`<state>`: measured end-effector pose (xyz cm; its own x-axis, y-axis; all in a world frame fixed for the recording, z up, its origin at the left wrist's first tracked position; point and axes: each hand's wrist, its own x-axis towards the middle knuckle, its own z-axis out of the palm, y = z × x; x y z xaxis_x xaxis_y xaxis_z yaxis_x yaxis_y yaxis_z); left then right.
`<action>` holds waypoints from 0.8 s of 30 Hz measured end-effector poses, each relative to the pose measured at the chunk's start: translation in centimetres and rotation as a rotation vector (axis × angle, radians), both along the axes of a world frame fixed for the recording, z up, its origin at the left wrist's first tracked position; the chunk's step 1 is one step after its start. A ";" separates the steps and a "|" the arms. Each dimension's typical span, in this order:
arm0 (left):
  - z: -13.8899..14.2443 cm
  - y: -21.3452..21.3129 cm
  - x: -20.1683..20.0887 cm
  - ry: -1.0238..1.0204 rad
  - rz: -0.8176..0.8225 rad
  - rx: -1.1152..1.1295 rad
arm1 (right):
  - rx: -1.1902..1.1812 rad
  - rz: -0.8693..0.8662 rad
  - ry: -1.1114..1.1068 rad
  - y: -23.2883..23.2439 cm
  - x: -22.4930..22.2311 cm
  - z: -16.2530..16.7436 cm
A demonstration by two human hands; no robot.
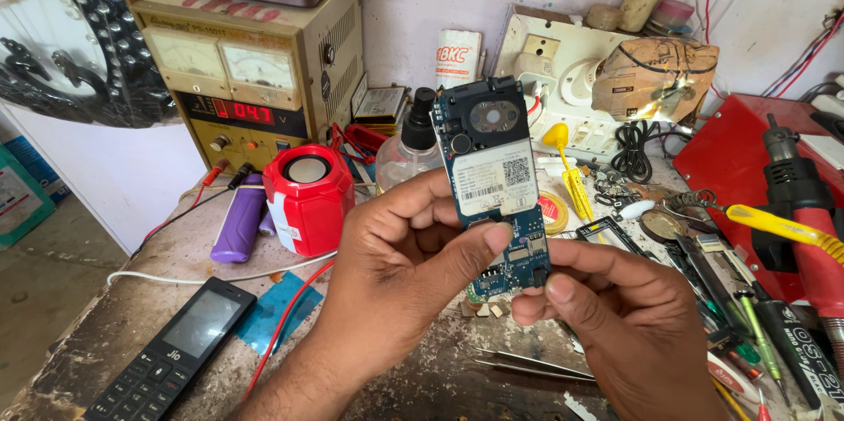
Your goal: The person uses a soldering iron on a mobile phone motherboard, then connects a ribbon cable and assembles the phone with its casing. The person powers on the device and navigates the screen to confirm functionality.
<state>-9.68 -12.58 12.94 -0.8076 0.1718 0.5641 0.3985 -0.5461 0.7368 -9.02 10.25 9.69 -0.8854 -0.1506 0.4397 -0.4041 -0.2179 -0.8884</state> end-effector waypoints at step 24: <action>-0.8 0.1 -0.5 0.043 0.089 -0.043 | 0.207 -0.180 -0.089 0.0 -0.2 1.3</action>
